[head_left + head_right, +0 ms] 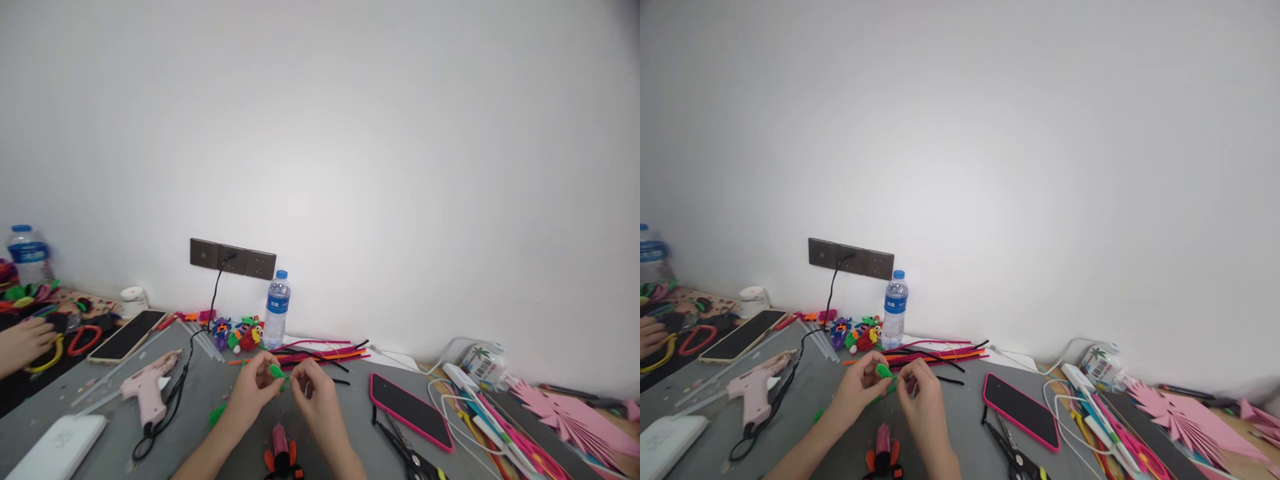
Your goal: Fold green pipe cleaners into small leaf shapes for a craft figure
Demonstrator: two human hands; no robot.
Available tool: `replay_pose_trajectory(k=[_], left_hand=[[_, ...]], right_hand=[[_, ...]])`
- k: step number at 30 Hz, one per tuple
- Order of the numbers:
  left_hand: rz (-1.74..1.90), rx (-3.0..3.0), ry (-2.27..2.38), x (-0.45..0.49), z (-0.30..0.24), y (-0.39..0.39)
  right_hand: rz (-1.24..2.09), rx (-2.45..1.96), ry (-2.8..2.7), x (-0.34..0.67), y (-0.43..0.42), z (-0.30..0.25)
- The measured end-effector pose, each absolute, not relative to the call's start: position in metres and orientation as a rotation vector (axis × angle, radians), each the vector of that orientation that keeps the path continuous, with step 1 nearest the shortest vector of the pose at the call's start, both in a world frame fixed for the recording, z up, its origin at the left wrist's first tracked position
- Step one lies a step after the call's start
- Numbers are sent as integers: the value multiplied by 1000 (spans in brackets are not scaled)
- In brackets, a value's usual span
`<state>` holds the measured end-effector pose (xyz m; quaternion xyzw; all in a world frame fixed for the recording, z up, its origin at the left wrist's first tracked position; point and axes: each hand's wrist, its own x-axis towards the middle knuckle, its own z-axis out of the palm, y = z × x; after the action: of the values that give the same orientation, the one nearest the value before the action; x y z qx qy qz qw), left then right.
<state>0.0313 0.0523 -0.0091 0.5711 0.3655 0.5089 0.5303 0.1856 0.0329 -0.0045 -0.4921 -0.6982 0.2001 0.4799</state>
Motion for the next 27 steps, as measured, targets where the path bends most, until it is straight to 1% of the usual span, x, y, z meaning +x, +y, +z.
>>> replay_pose_trajectory(k=[10,13,19,27], left_hand=[[966,1401,862,20,3,56],[948,1344,844,22,2,54],[1045,1177,802,30,-7,54],[1051,1085,758,31,0,45]], right_hand=[[1101,-1044,-1683,206,30,12],[1221,-986,-1655,210,30,11],[1281,-868,-1492,201,33,-1],[1274,-885,-1371,189,38,-6]])
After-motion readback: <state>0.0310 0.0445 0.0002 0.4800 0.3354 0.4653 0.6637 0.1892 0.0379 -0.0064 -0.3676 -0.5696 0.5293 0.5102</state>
